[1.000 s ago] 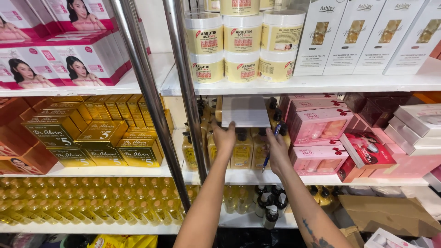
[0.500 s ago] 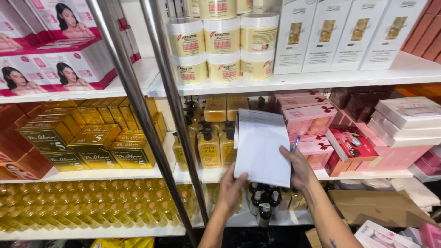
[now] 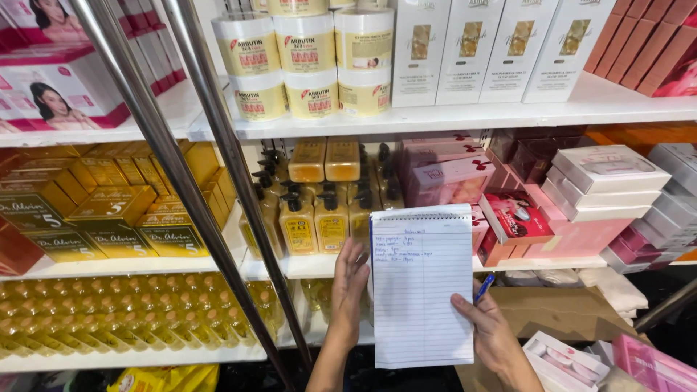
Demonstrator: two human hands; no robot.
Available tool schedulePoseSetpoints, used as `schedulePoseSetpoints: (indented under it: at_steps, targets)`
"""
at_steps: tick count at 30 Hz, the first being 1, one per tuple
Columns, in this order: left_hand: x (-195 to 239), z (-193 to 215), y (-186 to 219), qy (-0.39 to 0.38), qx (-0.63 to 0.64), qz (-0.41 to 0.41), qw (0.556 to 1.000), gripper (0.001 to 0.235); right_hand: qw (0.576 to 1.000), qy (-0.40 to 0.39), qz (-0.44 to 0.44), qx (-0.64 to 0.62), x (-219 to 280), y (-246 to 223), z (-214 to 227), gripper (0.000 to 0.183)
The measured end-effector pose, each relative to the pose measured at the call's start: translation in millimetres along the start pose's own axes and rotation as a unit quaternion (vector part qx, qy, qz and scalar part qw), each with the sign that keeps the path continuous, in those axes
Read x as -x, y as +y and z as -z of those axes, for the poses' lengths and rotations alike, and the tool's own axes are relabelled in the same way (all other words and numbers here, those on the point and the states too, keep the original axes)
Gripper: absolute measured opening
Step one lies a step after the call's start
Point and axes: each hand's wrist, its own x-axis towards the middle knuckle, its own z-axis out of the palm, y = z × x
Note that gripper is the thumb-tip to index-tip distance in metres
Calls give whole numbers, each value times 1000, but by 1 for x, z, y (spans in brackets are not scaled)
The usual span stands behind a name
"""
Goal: The person wipes a shelf with a cloth and arranges various cosmetic boxes and bottles. They also pick up a notepad and pen to write on it before continuing to organize the products on the shelf.
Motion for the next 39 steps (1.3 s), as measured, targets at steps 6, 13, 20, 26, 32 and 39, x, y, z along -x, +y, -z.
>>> schedulePoseSetpoints:
  at_steps: [6,13,20,26,32,39]
  targets:
    - [8,-20,-4,-35,173,62,982,76,1000,8,-21,8,19,7,25,48]
    - [13,-25,-56,-105,198,44,974,46,998,10,-24,57,39,-1,30,50]
    - [33,-42,-39,-94,320,188,924,43,940,161,99,285,30,-25,48,37]
    - [42,-50,-32,-88,308,194,927,43,966,94,239,38,31,-96,-13,82]
    - [46,-49,-49,-80,389,198,896,41,985,-82,152,-12,7,-43,-80,56]
    - [53,-46,-28,-78,378,187,904,35,949,-42,288,123,6,-22,-101,23]
